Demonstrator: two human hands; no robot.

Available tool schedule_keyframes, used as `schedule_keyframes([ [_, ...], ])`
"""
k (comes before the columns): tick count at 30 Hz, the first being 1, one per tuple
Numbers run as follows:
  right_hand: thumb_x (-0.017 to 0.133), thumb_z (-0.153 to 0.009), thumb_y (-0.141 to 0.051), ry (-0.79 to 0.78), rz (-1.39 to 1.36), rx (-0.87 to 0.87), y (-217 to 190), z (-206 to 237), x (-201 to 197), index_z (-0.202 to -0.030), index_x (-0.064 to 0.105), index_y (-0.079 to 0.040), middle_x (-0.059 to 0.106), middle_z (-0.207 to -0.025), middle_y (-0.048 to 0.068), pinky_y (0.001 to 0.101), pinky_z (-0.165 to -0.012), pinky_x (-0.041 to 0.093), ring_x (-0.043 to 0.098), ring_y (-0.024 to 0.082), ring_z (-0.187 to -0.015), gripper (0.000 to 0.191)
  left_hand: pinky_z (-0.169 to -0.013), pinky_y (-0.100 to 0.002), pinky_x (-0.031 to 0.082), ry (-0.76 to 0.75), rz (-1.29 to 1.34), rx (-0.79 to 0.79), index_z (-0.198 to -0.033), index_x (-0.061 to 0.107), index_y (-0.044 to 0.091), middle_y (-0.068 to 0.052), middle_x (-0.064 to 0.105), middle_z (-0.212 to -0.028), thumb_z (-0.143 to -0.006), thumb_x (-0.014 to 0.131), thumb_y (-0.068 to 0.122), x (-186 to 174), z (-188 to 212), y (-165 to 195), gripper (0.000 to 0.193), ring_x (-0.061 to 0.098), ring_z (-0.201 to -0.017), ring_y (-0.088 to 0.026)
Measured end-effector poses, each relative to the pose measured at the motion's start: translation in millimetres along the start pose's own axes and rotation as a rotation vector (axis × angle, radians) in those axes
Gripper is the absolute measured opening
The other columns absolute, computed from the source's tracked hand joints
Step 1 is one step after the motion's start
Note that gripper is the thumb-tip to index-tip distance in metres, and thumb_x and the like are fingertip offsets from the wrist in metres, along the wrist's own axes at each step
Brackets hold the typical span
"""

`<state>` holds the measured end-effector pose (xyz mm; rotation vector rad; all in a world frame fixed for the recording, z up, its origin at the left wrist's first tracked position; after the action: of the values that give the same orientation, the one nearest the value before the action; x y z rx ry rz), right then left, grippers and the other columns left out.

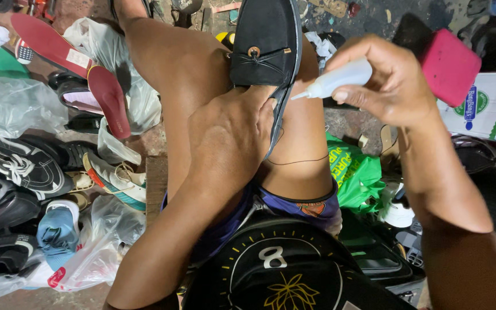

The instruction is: The person sits on the floor with a black sandal on their lap and hand-stitches the strap to the sole using a needle and thread, pulling stitches tight and trimming the thread. They rub the stitched area with a small block and press the strap to set it in place.

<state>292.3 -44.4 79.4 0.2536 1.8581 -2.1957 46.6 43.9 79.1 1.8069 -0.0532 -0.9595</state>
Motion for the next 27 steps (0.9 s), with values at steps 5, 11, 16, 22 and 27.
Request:
schedule_keyframes([
  [5,0.069,-0.097,0.006,-0.107,-0.013,0.041,-5,-16,-3,-0.129,0.058,0.001,0.069,-0.112,0.008,0.0236,-0.085,0.057,0.068,0.008,-0.095,0.035,-0.059,-0.048,0.051,-0.012,-0.034,-0.009,-0.109,0.073,0.012,-0.015,0.068,-0.075,-0.096,0.068,0.019,-1,-2,2,0.015,0.067,-0.066,-0.035],
  [11,0.069,-0.097,0.005,-0.136,-0.008,0.09,-9,-25,1,-0.133,0.056,0.001,0.067,-0.104,0.007,0.0227,-0.081,0.055,0.066,0.008,-0.093,0.038,-0.058,-0.046,0.051,-0.053,0.015,-0.017,-0.119,0.074,0.017,-0.013,0.07,-0.077,-0.098,0.065,0.017,-6,-3,6,0.023,0.068,-0.066,-0.033],
  [16,0.07,-0.098,0.006,-0.152,0.049,0.042,-14,-31,3,-0.134,0.055,0.0,0.067,-0.107,0.008,0.0224,-0.083,0.055,0.066,0.009,-0.099,0.039,-0.059,-0.046,0.051,-0.051,0.023,-0.01,-0.118,0.073,0.016,-0.014,0.07,-0.08,-0.1,0.064,0.014,-5,-3,6,0.021,0.068,-0.07,-0.033],
  [22,0.069,-0.098,0.005,-0.185,0.035,0.047,-18,-36,4,-0.132,0.054,0.001,0.066,-0.109,0.007,0.0228,-0.086,0.053,0.065,0.009,-0.101,0.038,-0.061,-0.046,0.052,-0.054,0.032,-0.028,-0.116,0.072,0.012,-0.014,0.071,-0.084,-0.099,0.065,0.014,-2,-3,3,0.018,0.069,-0.073,-0.033],
  [27,0.069,-0.097,0.005,-0.225,0.069,0.028,-22,-40,5,-0.135,0.053,-0.001,0.066,-0.115,0.007,0.0256,-0.094,0.053,0.065,0.011,-0.108,0.041,-0.061,-0.046,0.052,-0.042,0.033,-0.013,-0.118,0.071,0.01,-0.013,0.07,-0.08,-0.098,0.065,0.013,-3,-2,2,0.021,0.069,-0.071,-0.034],
])
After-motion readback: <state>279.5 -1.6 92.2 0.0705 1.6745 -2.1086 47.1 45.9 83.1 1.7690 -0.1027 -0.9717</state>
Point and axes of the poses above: each hand's wrist, its own z-axis away from the middle knuckle, its own x-axis out of the palm, y = z × x, the point moved 4 cm from there along -z, towards the middle knuckle
